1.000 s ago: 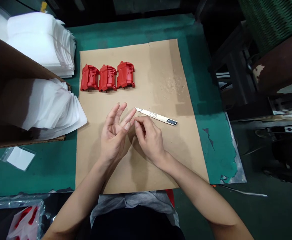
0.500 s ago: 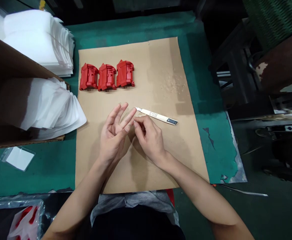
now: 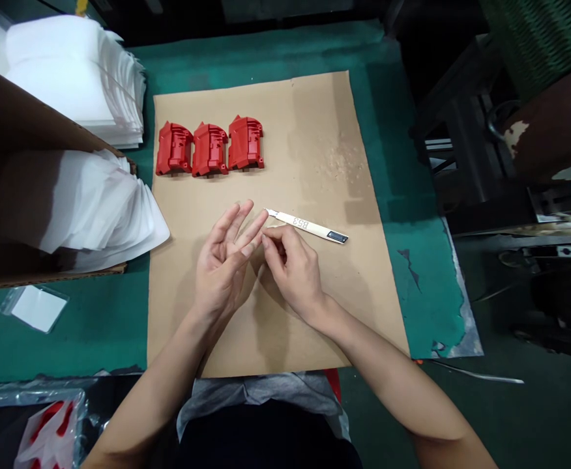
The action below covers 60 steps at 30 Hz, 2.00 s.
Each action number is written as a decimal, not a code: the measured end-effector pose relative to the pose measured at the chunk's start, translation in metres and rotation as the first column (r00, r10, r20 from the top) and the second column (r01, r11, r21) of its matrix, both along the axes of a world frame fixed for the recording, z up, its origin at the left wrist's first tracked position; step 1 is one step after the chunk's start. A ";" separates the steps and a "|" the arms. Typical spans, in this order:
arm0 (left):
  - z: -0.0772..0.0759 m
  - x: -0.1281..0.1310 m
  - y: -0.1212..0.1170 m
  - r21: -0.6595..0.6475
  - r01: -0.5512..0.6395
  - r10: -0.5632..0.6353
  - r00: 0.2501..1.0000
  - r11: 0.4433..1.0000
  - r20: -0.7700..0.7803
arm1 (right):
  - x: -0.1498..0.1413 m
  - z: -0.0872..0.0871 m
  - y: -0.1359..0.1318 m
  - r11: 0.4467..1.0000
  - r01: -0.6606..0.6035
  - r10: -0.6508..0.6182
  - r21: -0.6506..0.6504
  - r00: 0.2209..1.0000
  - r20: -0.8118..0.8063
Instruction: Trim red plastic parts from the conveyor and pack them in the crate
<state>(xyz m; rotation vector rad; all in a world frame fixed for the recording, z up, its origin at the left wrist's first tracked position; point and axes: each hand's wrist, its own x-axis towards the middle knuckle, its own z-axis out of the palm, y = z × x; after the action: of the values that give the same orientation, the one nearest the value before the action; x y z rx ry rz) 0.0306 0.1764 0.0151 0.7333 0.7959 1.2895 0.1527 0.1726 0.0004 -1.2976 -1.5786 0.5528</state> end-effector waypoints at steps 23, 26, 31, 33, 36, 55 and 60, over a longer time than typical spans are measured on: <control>-0.001 0.000 0.001 0.014 0.003 -0.003 1.000 1.000 -0.019 | -0.001 0.001 -0.001 1.000 0.009 -0.008 -0.007 1.000 0.024; -0.002 0.000 0.001 0.022 0.002 -0.001 1.000 1.000 -0.018 | -0.001 0.001 -0.001 1.000 0.011 -0.010 -0.012 1.000 0.026; -0.002 0.000 0.001 0.015 0.000 0.000 1.000 1.000 -0.001 | -0.001 0.000 -0.001 1.000 0.008 -0.009 0.003 1.000 0.020; -0.002 0.001 0.001 -0.002 -0.005 0.005 1.000 1.000 -0.005 | -0.001 0.001 -0.001 1.000 0.012 -0.012 -0.006 1.000 0.025; -0.001 0.001 0.001 -0.007 -0.010 0.010 1.000 1.000 -0.011 | -0.001 0.001 -0.001 1.000 0.013 -0.013 -0.010 1.000 0.021; -0.002 0.001 0.001 0.001 -0.021 0.021 1.000 1.000 -0.021 | -0.002 0.000 -0.001 1.000 0.011 -0.011 -0.015 1.000 0.008; -0.002 0.001 0.002 0.001 -0.040 0.040 0.999 0.999 -0.029 | -0.001 -0.001 -0.001 1.000 -0.007 0.007 0.007 1.000 -0.001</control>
<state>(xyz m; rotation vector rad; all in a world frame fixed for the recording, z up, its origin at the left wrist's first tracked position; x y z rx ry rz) 0.0313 0.1779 0.0129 0.7406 0.8378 1.3175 0.1514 0.1716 -0.0003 -1.2870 -1.5840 0.5520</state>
